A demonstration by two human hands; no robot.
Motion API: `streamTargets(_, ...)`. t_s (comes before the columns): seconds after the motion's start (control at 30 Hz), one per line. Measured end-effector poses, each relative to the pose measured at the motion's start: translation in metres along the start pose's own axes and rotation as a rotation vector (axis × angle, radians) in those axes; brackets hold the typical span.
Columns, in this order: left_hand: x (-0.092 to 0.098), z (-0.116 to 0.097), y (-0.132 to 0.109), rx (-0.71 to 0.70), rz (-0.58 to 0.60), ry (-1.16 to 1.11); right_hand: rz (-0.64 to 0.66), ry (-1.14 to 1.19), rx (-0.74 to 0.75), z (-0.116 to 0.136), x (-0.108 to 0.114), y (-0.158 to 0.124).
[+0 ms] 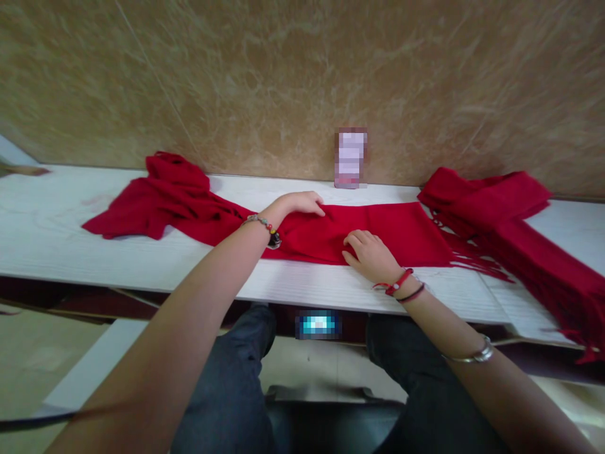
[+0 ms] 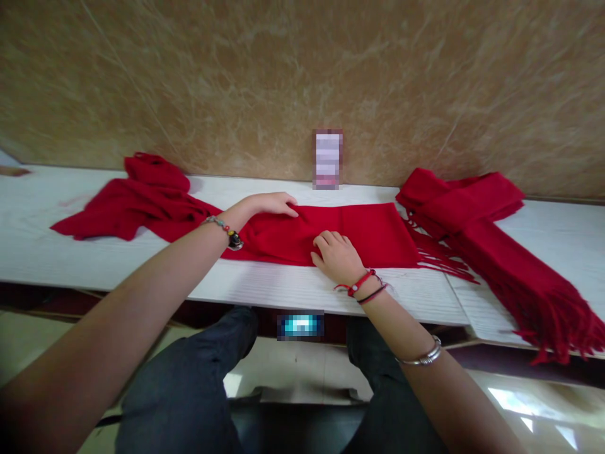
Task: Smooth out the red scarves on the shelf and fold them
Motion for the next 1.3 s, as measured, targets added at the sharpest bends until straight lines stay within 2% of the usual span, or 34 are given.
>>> streamTargets(0.2,0.004,0.004,0.001,0.045,0.017,-0.03,-0.004,-0.002,-0.003,0.001,0.0,0.0)
streamTargets(0.5,-0.004,0.016,0.011,0.208,-0.084,0.023,-0.003,0.004,0.008,0.002,-0.001,0.0)
streamTargets(0.6,-0.007,0.011,0.013,0.132,-0.147,0.011,-0.007,0.0,0.005,0.002,-0.001,-0.001)
streamTargets(0.7,-0.01,0.002,0.012,0.036,-0.133,-0.039,-0.017,0.002,0.009,0.001,-0.002,-0.001)
streamTargets(0.9,-0.005,-0.017,0.009,0.122,-0.172,0.154,-0.021,0.025,0.025,0.0,-0.002,-0.001)
streamTargets(1.07,-0.009,-0.025,0.005,0.206,-0.268,0.201,0.008,0.017,0.071,-0.001,-0.006,-0.002)
streamTargets(1.2,-0.009,-0.024,0.008,0.163,-0.259,0.171,0.02,-0.003,0.075,-0.001,-0.007,-0.002)
streamTargets(1.3,-0.004,-0.025,0.016,0.091,-0.24,0.046,0.022,-0.014,0.082,0.0,-0.007,-0.002)
Point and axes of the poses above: each hand's wrist, its own y-axis towards the middle knuckle, its own x-axis out of the back of the hand, z = x × y, the point moved 4 cm from there along y, towards the middle knuckle, and after that the axes turned 15 degrees about y, right-handed, at the moved point
